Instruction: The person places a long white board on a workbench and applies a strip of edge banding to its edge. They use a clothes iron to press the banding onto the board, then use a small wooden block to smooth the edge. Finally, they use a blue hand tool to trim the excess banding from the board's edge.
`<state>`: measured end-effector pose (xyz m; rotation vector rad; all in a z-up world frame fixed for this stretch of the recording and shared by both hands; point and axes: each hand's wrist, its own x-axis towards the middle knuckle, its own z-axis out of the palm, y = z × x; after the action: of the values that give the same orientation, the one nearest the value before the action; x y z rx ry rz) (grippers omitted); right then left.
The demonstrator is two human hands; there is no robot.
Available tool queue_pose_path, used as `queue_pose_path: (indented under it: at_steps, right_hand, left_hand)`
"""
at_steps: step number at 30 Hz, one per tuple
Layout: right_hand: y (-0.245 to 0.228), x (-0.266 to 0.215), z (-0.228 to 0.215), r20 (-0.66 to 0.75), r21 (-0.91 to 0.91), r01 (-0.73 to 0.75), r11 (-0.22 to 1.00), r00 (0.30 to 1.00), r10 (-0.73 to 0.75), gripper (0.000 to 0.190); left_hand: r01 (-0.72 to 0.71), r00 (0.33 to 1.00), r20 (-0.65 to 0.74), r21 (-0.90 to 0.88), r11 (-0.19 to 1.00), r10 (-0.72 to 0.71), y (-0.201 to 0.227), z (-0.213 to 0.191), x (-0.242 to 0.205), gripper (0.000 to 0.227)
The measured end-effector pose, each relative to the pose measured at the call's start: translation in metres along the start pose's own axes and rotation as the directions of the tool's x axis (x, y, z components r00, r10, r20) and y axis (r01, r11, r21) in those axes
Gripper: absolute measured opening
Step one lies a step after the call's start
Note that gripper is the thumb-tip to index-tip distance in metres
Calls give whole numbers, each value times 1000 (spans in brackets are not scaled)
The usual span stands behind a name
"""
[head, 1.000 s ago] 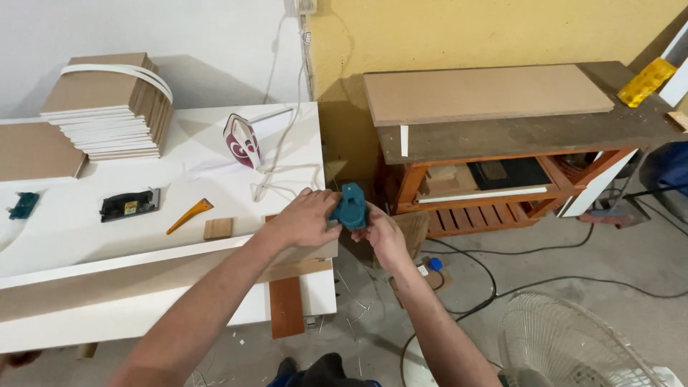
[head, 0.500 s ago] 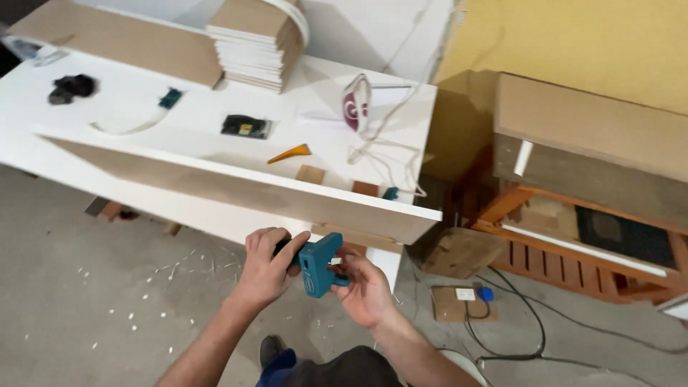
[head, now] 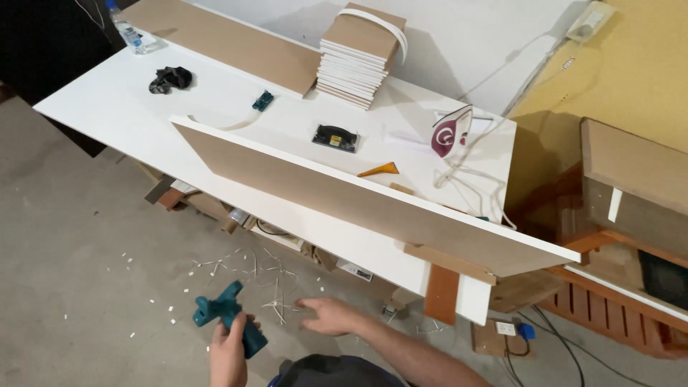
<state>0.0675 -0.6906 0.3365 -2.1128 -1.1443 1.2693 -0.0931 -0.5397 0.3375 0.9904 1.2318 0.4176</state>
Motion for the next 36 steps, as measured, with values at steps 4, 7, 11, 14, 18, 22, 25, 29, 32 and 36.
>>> queue_pose_path:
  at_steps: [4,7,11,14,18,22,25,29,32,36]
  right_hand:
    - [21,22,-11,1,135,-144,980,989,145,48]
    - [77,37,-1,-55,161,-277,947,956,289,46]
    - [149,59,10,-305,106,-434,895,842,445,43]
    - [171,81,2,-400,168,-530,832,734,548,34]
    - [201,119,-7,-444,249,-481,841,715,540,30]
    - [206,143,-13,-462,334,-535,776,625,629,28]
    - [185,139,-28,-397,407,-621,670,540,742,28]
    - [209,144,-6,-391,534,-571,624,487,781,30]
    - [248,157,27,-387,536,-615,578,430,816,39]
    - [216,149,59,-332,724,-545,423,262,906,30]
  left_hand:
    - [150,972,-182,-12,989,-149,-11,-63,124,27]
    - [42,985,-174,230,972,-2,35,-91,178,30]
    - [-206,971,-19,441,874,239,136,-84,246,29]
    - [-342,933,97,538,771,346,237,-46,260,23]
    - [-481,840,206,710,514,501,343,18,311,46]
    - [-515,833,386,803,299,397,424,104,342,58]
    - [-589,788,545,802,95,285,430,165,415,54]
    - [-726,684,729,683,-84,14,393,248,498,54]
    - [-831,548,835,538,-139,-48,340,312,545,43]
    - [-871,478,877,467,-156,-42,263,390,617,48]
